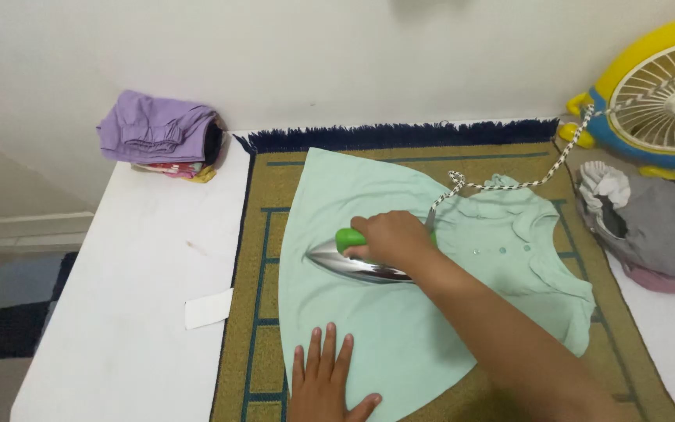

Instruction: Ironing a small mint-green dress on a patterned mat and then folding it neatly.

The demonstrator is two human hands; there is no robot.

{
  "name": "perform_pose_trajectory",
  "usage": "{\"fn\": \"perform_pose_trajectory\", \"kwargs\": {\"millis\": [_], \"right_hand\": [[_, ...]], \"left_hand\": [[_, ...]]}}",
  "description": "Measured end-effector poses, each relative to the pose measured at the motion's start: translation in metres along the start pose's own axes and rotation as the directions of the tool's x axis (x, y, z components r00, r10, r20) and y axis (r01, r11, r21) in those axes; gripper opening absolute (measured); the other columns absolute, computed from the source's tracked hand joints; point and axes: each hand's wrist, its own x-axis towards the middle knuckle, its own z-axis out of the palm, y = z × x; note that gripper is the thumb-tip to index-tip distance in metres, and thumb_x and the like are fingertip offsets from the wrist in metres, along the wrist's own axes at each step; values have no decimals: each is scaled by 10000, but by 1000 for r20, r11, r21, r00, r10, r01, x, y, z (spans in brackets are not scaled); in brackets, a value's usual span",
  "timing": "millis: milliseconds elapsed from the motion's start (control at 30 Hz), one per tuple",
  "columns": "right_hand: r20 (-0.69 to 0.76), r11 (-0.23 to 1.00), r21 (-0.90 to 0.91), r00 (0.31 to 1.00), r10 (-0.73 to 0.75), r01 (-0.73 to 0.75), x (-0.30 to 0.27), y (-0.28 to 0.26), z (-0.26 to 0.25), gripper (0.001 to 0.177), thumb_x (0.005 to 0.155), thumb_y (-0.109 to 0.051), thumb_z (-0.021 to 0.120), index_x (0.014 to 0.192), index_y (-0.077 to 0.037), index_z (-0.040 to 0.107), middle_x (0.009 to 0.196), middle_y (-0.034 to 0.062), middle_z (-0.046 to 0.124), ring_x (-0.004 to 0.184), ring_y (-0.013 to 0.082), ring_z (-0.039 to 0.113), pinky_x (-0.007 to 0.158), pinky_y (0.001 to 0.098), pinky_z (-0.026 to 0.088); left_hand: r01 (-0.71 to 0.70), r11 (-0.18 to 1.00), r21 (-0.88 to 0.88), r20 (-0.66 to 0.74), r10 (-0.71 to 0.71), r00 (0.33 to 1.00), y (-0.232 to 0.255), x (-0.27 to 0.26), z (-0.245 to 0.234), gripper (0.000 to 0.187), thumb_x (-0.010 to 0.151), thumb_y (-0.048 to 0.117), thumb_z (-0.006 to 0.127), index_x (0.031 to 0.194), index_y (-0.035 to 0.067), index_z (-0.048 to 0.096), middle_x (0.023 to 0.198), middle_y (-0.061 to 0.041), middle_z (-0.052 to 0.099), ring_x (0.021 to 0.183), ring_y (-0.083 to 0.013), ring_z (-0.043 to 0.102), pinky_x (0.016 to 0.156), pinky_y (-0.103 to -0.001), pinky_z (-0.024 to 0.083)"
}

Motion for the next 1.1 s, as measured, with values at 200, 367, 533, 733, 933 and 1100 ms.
{"fn": "perform_pose_trajectory", "kwargs": {"millis": [200, 367, 533, 733, 933, 1100], "right_hand": [[28, 998, 50, 999, 30, -31, -5, 3, -2, 502, 804, -615, 721, 977, -144, 703, 798, 130, 726, 792, 360, 707, 663, 511, 540], [35, 982, 43, 982, 184, -185, -66, 43, -48, 489, 807, -585, 714, 1043, -157, 711, 823, 129, 741, 796, 354, 720, 669, 515, 546], [-134, 827, 122, 817, 561, -548, -172, 113, -98, 557, 838, -642, 667, 1154, -185, 714, 856, 158, 753, 782, 362, 734, 704, 494, 573], [-482, 619, 647, 392, 784, -445, -304, 224, -68, 362, 969, -292, 775, 1237, -60, 700, 929, 76, 736, 750, 167, 694, 660, 318, 548], [-537, 541, 841, 86, 839, -23, -375, 286, -3, 109, 1087, -108, 633, 1152, -23, 614, 884, 40, 629, 654, 129, 565, 573, 271, 441], [-584, 574, 795, -9, 812, 197, -395, 293, 44, 110, 1107, -53, 590, 1195, 8, 615, 871, 60, 610, 641, 133, 548, 595, 273, 440]], "left_hand": [[45, 999, 12, 40, -45, 998, 2, 0, -8, 1097, 810, 768, 634, 1636, 176, 222, 1714, -189, 64, 1580, -403, -7, 1176, -652, -11], [-62, 991, 114, -126, 77, 989, -22, 9, 25, 1092, 770, 822, 602, 1563, 144, 277, 1657, -231, 145, 1509, -435, 68, 1147, -695, 48], [-164, 967, 193, -521, 242, 818, -49, 24, 69, 1071, 686, 905, 570, 1427, 138, 480, 1499, -244, 396, 1403, -445, 302, 1075, -708, 140], [116, 904, 412, -511, 123, 851, -108, 57, 137, 773, 711, 687, 396, 1395, 351, 525, 1467, -62, 476, 1374, -299, 434, 1085, -628, 211], [77, 824, 562, -709, 431, 559, -124, 72, 155, 453, 1059, 482, 410, 1438, 317, 596, 1470, -66, 611, 1352, -278, 564, 1133, -615, 261], [171, 820, 547, -530, 181, 829, -115, 59, 138, 513, 953, 519, 396, 1422, 416, 576, 1496, 2, 589, 1357, -218, 540, 1165, -593, 264]]}}
